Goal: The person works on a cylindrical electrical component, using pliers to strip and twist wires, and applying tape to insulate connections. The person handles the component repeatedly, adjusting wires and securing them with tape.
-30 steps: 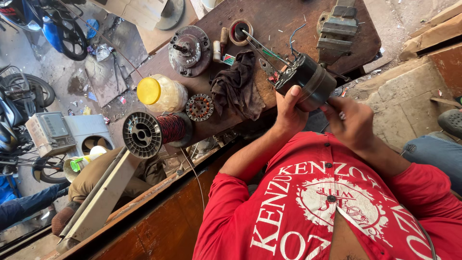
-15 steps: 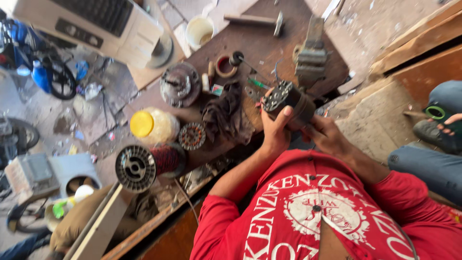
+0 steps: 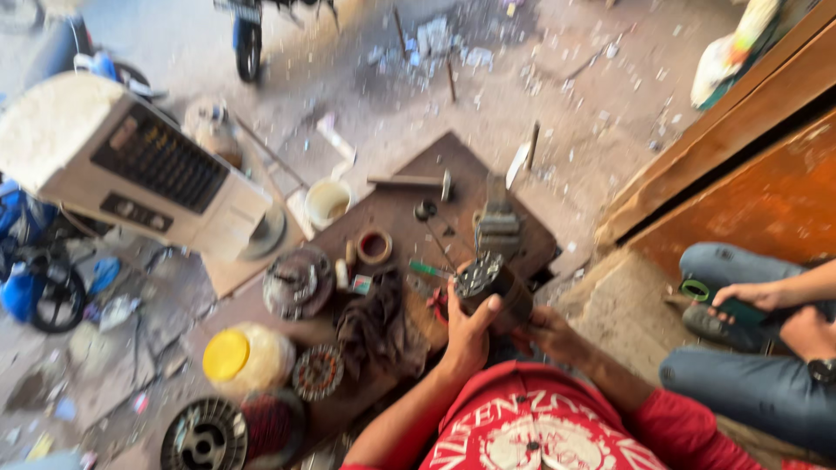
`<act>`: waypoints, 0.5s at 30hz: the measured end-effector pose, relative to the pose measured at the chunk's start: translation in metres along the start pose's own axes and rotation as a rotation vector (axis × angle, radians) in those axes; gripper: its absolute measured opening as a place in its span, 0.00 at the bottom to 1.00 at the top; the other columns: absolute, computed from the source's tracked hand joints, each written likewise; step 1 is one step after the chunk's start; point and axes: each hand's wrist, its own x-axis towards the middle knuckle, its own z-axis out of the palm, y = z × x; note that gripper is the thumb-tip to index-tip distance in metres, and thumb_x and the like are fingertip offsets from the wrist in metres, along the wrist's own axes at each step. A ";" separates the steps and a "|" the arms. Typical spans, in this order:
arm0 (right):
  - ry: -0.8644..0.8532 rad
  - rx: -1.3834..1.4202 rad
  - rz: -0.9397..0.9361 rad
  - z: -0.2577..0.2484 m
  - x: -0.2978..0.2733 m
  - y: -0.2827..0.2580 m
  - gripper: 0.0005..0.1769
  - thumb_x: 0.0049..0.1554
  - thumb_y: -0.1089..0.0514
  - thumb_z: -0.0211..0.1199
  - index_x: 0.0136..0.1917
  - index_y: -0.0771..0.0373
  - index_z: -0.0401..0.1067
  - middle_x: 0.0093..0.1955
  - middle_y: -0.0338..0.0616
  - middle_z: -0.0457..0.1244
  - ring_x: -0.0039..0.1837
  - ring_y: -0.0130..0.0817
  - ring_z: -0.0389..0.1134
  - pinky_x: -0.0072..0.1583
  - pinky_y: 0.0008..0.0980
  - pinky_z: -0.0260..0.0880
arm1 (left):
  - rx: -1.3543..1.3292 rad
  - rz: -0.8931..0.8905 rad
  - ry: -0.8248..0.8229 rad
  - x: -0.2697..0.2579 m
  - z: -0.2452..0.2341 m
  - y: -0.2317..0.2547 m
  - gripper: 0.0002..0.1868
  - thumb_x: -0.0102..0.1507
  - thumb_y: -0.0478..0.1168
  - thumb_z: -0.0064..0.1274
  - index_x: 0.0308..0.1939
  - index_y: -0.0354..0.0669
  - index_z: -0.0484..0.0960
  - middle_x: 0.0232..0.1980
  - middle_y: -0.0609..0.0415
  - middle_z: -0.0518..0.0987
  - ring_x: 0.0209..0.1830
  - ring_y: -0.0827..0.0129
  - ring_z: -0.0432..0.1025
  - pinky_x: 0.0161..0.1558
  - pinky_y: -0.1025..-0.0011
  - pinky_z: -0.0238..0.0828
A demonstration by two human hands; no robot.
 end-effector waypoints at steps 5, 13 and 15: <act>0.014 0.018 -0.035 0.015 0.004 -0.029 0.15 0.62 0.50 0.64 0.48 0.65 0.75 0.34 0.37 0.65 0.37 0.26 0.66 0.40 0.28 0.67 | -0.062 -0.066 0.040 0.009 -0.003 -0.001 0.39 0.54 0.36 0.66 0.66 0.44 0.64 0.55 0.50 0.76 0.54 0.62 0.72 0.55 0.60 0.72; 0.288 -0.337 -0.140 0.040 0.002 -0.096 0.61 0.42 0.43 0.81 0.79 0.54 0.49 0.66 0.41 0.60 0.62 0.34 0.63 0.57 0.36 0.71 | 0.044 -0.092 0.241 0.013 -0.028 -0.015 0.40 0.52 0.35 0.66 0.66 0.46 0.65 0.54 0.48 0.78 0.52 0.61 0.75 0.51 0.63 0.75; 0.300 -0.506 -0.276 0.052 0.000 -0.105 0.63 0.45 0.41 0.81 0.80 0.58 0.47 0.73 0.46 0.59 0.72 0.41 0.61 0.63 0.40 0.70 | 0.066 -0.114 0.257 0.011 -0.037 -0.024 0.39 0.53 0.35 0.66 0.65 0.43 0.64 0.53 0.45 0.78 0.50 0.59 0.76 0.49 0.62 0.77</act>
